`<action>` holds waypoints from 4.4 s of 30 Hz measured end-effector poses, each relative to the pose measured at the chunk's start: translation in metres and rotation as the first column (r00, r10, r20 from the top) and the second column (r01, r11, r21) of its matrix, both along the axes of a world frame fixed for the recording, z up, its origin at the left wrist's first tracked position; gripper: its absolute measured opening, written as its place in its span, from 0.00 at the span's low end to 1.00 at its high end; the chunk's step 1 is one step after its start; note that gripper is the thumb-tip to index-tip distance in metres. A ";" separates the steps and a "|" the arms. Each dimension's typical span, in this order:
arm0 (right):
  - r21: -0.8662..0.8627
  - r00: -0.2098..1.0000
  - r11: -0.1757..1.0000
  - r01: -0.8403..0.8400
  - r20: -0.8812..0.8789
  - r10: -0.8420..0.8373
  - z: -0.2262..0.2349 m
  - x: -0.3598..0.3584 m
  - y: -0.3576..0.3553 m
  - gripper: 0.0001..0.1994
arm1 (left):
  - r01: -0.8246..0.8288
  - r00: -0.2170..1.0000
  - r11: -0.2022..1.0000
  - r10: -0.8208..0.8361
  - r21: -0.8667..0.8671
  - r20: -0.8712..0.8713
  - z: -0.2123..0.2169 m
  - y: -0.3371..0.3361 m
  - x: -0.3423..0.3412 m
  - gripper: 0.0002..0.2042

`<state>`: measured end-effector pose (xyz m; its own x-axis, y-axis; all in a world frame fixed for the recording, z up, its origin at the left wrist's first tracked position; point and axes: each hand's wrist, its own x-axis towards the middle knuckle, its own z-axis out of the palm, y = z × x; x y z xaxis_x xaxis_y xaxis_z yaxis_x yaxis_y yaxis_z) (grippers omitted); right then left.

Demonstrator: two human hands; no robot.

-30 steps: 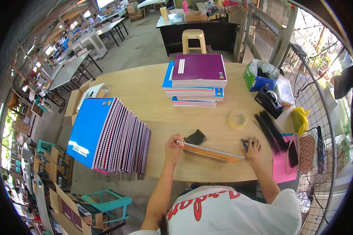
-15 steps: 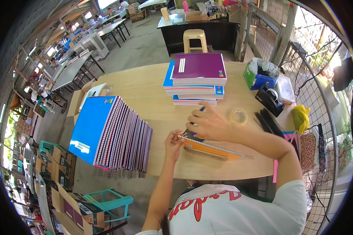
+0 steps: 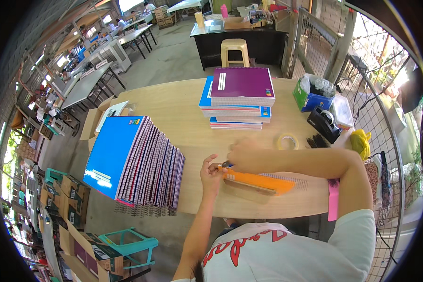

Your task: The person prepares notebooks by inserting a spiral binding through the holes of paper stacks and colorful covers, then uses a tool to trim or secure the ends of the spirals before stacking the finished notebooks into piles on a table.

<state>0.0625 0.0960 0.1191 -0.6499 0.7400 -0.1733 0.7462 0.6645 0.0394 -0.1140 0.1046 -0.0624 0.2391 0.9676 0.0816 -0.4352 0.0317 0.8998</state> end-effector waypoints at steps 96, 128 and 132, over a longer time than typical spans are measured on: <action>-0.398 -0.092 0.633 0.664 -0.884 -0.459 -0.090 -0.001 -0.070 0.16 | 0.021 0.956 1.000 -0.016 0.016 -0.294 -0.032 0.090 -0.113 0.18; -0.548 -0.378 0.627 0.554 -0.836 -0.397 -0.259 0.067 -0.163 0.30 | 0.324 0.736 0.895 -0.442 -0.306 -0.513 -0.185 -0.003 -0.057 0.38; -0.800 -0.475 0.401 0.447 -0.592 -0.651 -0.244 0.086 -0.175 0.27 | 0.143 0.476 0.805 0.454 0.576 -0.753 -0.131 -0.046 -0.033 0.39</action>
